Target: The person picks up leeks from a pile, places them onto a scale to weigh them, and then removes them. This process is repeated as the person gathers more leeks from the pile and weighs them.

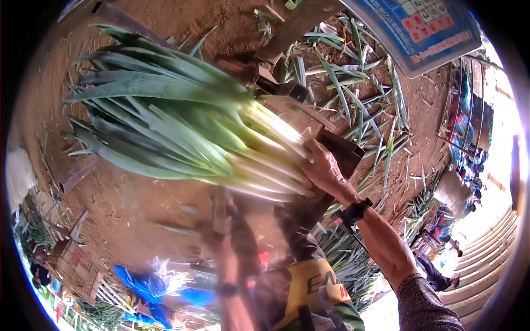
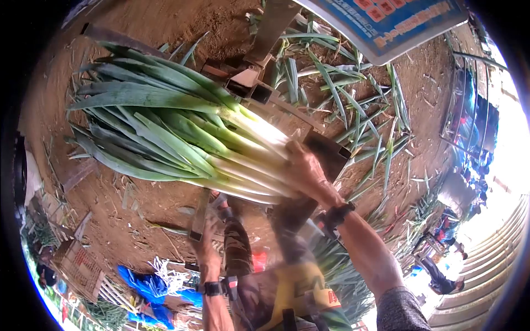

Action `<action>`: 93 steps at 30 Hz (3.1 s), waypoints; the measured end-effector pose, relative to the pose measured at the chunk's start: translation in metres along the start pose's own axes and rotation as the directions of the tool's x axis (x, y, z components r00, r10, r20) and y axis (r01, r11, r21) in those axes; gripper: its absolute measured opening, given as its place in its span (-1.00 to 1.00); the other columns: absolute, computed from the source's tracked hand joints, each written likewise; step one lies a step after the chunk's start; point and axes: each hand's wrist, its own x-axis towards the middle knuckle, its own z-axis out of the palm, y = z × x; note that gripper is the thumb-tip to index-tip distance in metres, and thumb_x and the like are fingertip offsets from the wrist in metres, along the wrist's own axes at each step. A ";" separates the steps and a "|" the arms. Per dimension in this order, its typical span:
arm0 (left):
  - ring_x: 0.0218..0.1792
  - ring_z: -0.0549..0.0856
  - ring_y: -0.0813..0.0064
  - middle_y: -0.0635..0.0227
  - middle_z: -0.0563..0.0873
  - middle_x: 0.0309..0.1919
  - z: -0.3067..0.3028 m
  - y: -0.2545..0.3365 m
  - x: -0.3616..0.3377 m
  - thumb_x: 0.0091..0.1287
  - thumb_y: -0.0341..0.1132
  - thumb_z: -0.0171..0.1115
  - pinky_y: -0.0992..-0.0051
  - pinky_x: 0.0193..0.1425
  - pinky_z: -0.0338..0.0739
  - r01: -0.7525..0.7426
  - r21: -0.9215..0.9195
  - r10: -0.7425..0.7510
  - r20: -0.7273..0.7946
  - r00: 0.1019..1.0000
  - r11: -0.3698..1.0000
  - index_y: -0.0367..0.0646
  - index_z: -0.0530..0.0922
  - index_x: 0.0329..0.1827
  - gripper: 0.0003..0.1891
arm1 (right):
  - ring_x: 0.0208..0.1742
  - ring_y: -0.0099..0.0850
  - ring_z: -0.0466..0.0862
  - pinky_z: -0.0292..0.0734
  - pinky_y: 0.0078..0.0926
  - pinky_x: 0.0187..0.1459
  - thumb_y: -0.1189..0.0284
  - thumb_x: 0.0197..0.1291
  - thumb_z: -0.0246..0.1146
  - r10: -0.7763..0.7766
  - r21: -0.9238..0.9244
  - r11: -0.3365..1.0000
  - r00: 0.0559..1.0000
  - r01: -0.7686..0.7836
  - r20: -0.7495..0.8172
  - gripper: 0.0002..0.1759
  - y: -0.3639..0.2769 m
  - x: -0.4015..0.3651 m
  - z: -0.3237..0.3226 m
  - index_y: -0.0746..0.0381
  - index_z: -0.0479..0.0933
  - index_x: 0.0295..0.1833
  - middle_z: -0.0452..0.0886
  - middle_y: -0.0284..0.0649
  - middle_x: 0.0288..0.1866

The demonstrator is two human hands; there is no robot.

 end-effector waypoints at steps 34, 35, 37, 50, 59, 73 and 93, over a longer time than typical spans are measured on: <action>0.47 0.41 0.26 0.35 0.49 0.47 0.117 0.183 0.167 0.45 -0.16 0.27 0.04 0.48 0.26 -0.763 0.489 0.404 0.856 0.323 -0.424 -0.05 0.48 0.43 -0.49 | -0.02 -0.04 0.58 0.66 -0.15 -0.08 0.56 0.14 0.34 -0.428 -0.341 0.859 0.901 0.382 -0.071 -0.70 0.044 0.015 0.005 0.26 0.55 0.02 0.55 -0.07 -0.09; 0.48 0.40 0.27 0.38 0.47 0.49 0.109 0.180 0.160 0.46 -0.16 0.25 0.02 0.47 0.25 -0.757 0.488 0.405 0.857 0.320 -0.435 -0.04 0.47 0.44 -0.49 | -0.02 -0.04 0.59 0.66 -0.15 -0.08 0.57 0.13 0.35 -0.443 -0.333 0.858 0.892 0.391 -0.093 -0.69 0.043 0.009 0.009 0.26 0.55 0.02 0.53 -0.06 -0.07; 0.50 0.35 0.32 0.48 0.39 0.55 0.090 0.172 0.149 0.49 -0.18 0.19 -0.06 0.43 0.24 -0.734 0.514 0.384 0.849 0.362 -0.444 0.00 0.41 0.50 -0.48 | -0.02 0.02 0.60 0.68 -0.13 -0.05 0.59 0.11 0.37 -0.303 -0.277 0.917 0.953 0.288 -0.011 -0.65 0.037 -0.002 0.014 0.28 0.54 0.05 0.49 -0.01 -0.02; 0.51 0.31 0.28 0.47 0.35 0.57 0.110 0.162 0.183 0.46 -0.22 0.22 0.02 0.51 0.21 -0.746 0.494 0.437 0.848 0.300 -0.446 0.06 0.32 0.56 -0.40 | -0.15 -0.03 0.69 0.73 -0.13 -0.24 0.61 0.17 0.27 -0.361 -0.392 0.880 0.913 0.266 -0.191 -0.73 0.020 -0.015 -0.001 0.32 0.51 0.01 0.56 0.04 -0.04; 0.53 0.32 0.24 0.38 0.39 0.54 0.108 0.168 0.179 0.48 -0.19 0.21 0.05 0.50 0.22 -0.775 0.461 0.423 0.863 0.276 -0.433 0.01 0.37 0.52 -0.45 | -0.18 -0.02 0.75 0.73 -0.14 -0.26 0.64 0.17 0.23 -0.282 -0.268 0.921 0.959 0.282 0.042 -0.83 0.069 -0.055 0.069 0.33 0.59 -0.11 0.68 0.02 -0.13; 0.14 0.52 0.13 0.24 0.56 0.11 0.088 0.168 0.195 0.43 -0.14 0.24 0.04 0.26 0.31 -0.786 0.488 0.413 0.850 0.328 -0.380 -0.06 0.52 0.17 -0.66 | -0.10 0.13 0.67 0.67 0.02 -0.10 0.68 0.11 0.18 -0.230 -0.357 0.905 0.972 0.232 0.050 -0.70 0.049 -0.042 0.062 0.34 0.47 0.00 0.59 0.12 -0.08; 0.57 0.30 0.13 0.16 0.43 0.52 0.042 0.172 0.197 0.55 -0.19 0.08 0.01 0.66 0.04 -0.713 0.634 0.487 0.744 0.457 -0.300 -0.15 0.37 0.53 -0.48 | -0.05 0.13 0.72 0.71 0.00 -0.01 0.39 0.39 0.27 -0.098 -0.263 0.962 0.994 0.080 -0.056 -0.22 0.021 -0.029 0.029 0.13 0.11 0.64 0.65 0.13 0.05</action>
